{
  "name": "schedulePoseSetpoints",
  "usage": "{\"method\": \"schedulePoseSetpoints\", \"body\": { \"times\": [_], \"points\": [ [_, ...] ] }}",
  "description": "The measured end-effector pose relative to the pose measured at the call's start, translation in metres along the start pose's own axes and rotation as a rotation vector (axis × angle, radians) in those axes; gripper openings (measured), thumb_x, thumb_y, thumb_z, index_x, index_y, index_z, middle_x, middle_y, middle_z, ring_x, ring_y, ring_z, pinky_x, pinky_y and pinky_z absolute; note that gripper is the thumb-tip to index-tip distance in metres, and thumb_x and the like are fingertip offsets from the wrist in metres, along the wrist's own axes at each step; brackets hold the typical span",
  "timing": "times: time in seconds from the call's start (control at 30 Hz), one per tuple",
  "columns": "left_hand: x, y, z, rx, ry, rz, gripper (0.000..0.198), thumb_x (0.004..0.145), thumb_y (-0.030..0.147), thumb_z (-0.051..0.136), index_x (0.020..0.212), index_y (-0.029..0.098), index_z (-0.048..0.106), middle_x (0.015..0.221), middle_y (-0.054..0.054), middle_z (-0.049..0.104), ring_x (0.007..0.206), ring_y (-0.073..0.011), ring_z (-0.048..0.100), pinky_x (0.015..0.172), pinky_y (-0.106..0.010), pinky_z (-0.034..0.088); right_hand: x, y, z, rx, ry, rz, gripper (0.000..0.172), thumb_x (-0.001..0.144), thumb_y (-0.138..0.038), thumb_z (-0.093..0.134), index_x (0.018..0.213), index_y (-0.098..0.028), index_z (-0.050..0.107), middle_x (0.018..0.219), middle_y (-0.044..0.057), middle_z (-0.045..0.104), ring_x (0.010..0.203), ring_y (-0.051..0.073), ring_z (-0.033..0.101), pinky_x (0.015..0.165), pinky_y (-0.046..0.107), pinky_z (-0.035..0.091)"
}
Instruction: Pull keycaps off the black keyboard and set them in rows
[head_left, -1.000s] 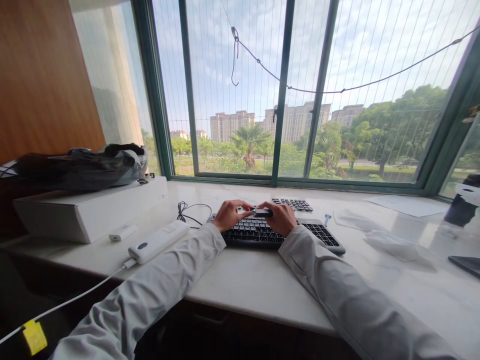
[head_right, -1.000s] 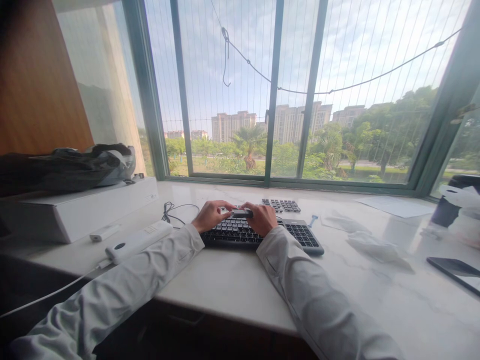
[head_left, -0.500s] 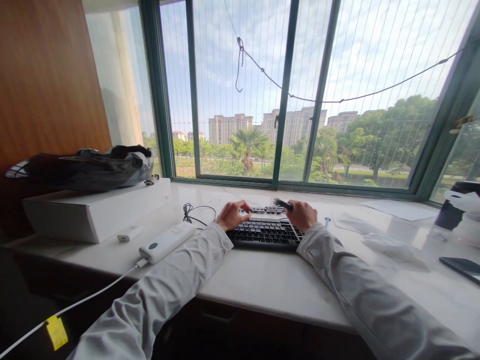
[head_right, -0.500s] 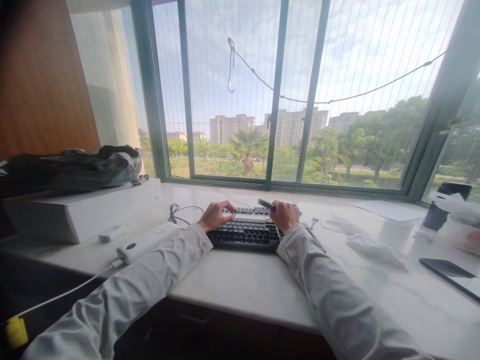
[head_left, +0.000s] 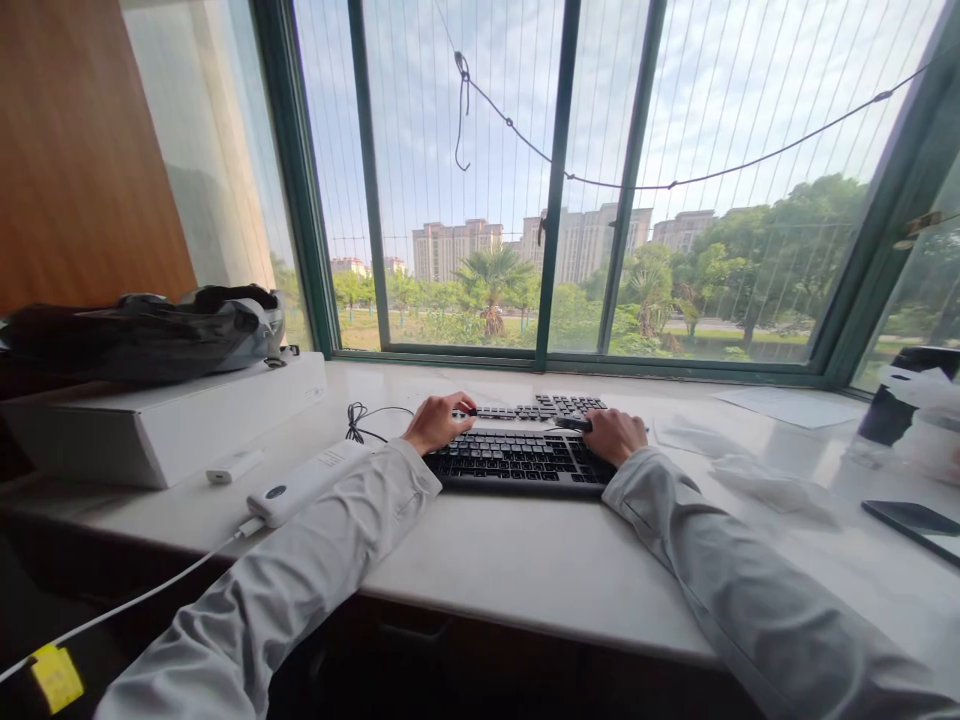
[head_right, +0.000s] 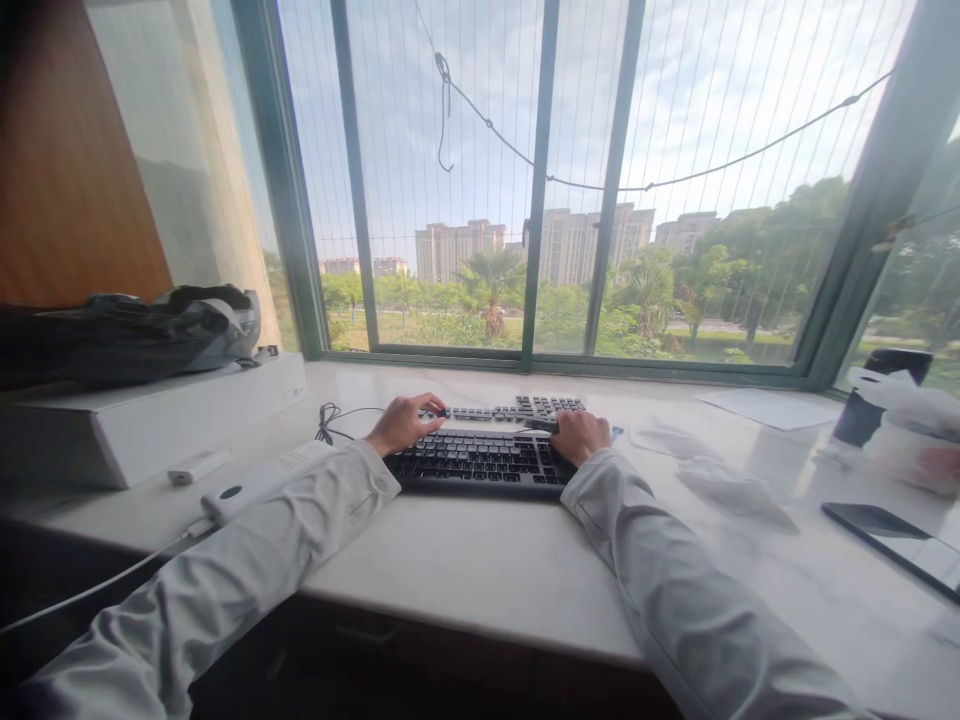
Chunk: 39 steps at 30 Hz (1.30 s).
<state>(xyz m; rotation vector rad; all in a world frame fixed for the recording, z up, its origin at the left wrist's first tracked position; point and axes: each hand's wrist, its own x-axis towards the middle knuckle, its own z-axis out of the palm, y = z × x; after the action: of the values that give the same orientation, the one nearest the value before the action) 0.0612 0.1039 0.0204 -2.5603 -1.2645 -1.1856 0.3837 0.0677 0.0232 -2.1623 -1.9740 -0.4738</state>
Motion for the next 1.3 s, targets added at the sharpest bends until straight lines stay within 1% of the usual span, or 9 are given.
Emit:
{"method": "schedulePoseSetpoints", "body": {
  "times": [0.13, 0.3, 0.4, 0.5, 0.6, 0.77, 0.83, 1.07, 1.3],
  "points": [
    [0.001, -0.002, -0.002, 0.034, 0.004, -0.019, 0.021, 0.078, 0.035, 0.063, 0.094, 0.022, 0.066, 0.087, 0.0, 0.073, 0.082, -0.0173, 0.068, 0.078, -0.026, 0.049, 0.003, 0.0, -0.001, 0.005, -0.044, -0.004, 0.029, 0.078, -0.028, 0.049, 0.098, -0.017, 0.069, 0.099, 0.015, 0.068, 0.093, 0.027, 0.063, 0.079, 0.038, 0.043],
    [0.002, 0.001, -0.007, 0.126, 0.0, -0.017, 0.024, 0.081, 0.041, 0.061, 0.097, 0.024, 0.068, 0.098, 0.001, 0.072, 0.06, -0.0119, 0.061, 0.068, -0.024, 0.048, 0.003, -0.001, -0.003, 0.027, -0.087, -0.027, 0.032, 0.078, -0.025, 0.05, 0.101, -0.014, 0.068, 0.103, 0.016, 0.067, 0.097, 0.027, 0.062, 0.079, 0.037, 0.044],
    [0.008, 0.003, -0.011, 0.147, 0.01, -0.009, 0.025, 0.081, 0.042, 0.061, 0.096, 0.023, 0.07, 0.102, 0.0, 0.071, 0.063, -0.0118, 0.06, 0.07, -0.023, 0.047, 0.004, -0.002, -0.001, 0.063, -0.09, -0.022, 0.031, 0.078, -0.024, 0.05, 0.102, -0.013, 0.068, 0.105, 0.017, 0.067, 0.097, 0.027, 0.062, 0.08, 0.037, 0.044],
    [0.024, 0.004, -0.014, 0.159, -0.037, -0.055, 0.026, 0.08, 0.043, 0.063, 0.095, 0.023, 0.072, 0.102, 0.0, 0.071, 0.073, -0.0141, 0.063, 0.074, -0.023, 0.047, 0.005, -0.002, 0.002, 0.097, -0.078, -0.03, 0.032, 0.078, -0.023, 0.051, 0.103, -0.013, 0.068, 0.105, 0.017, 0.067, 0.098, 0.028, 0.062, 0.08, 0.038, 0.045],
    [0.055, 0.002, -0.011, 0.161, -0.149, -0.101, 0.03, 0.078, 0.047, 0.065, 0.095, 0.024, 0.073, 0.1, 0.0, 0.072, 0.078, -0.0159, 0.064, 0.076, -0.024, 0.047, 0.006, -0.003, 0.005, 0.119, -0.076, -0.025, 0.031, 0.079, -0.023, 0.05, 0.103, -0.013, 0.069, 0.106, 0.018, 0.067, 0.098, 0.027, 0.062, 0.08, 0.038, 0.045],
    [0.113, 0.001, 0.017, 0.107, -0.459, -0.172, 0.035, 0.074, 0.047, 0.066, 0.098, 0.023, 0.074, 0.1, -0.002, 0.072, 0.063, -0.0125, 0.062, 0.057, -0.022, 0.046, 0.006, -0.002, 0.002, 0.135, -0.075, -0.029, 0.03, 0.079, -0.022, 0.051, 0.101, -0.014, 0.069, 0.105, 0.017, 0.067, 0.097, 0.027, 0.063, 0.08, 0.037, 0.046],
    [0.129, 0.0, 0.035, 0.107, -0.53, -0.183, 0.035, 0.072, 0.045, 0.069, 0.099, 0.022, 0.074, 0.102, -0.004, 0.072, 0.064, -0.0126, 0.062, 0.052, -0.02, 0.045, 0.005, -0.002, 0.001, 0.143, -0.08, -0.035, 0.03, 0.079, -0.023, 0.052, 0.101, -0.014, 0.069, 0.105, 0.018, 0.067, 0.097, 0.027, 0.063, 0.08, 0.037, 0.046],
    [0.156, -0.01, 0.089, 0.191, -0.665, -0.254, 0.032, 0.069, 0.034, 0.071, 0.098, 0.022, 0.074, 0.101, -0.005, 0.072, 0.064, -0.012, 0.063, 0.052, -0.017, 0.043, 0.005, -0.001, 0.001, 0.17, -0.075, -0.016, 0.03, 0.079, -0.023, 0.052, 0.102, -0.015, 0.069, 0.104, 0.017, 0.068, 0.098, 0.026, 0.063, 0.081, 0.037, 0.045],
    [0.164, -0.021, 0.108, 0.215, -0.7, -0.271, 0.03, 0.066, 0.031, 0.073, 0.094, 0.021, 0.074, 0.095, -0.004, 0.073, 0.05, -0.0086, 0.059, 0.056, -0.018, 0.044, 0.007, -0.001, 0.003, 0.162, -0.069, -0.019, 0.03, 0.079, -0.022, 0.052, 0.102, -0.014, 0.068, 0.101, 0.017, 0.068, 0.098, 0.027, 0.063, 0.081, 0.037, 0.045]
  ]
}}
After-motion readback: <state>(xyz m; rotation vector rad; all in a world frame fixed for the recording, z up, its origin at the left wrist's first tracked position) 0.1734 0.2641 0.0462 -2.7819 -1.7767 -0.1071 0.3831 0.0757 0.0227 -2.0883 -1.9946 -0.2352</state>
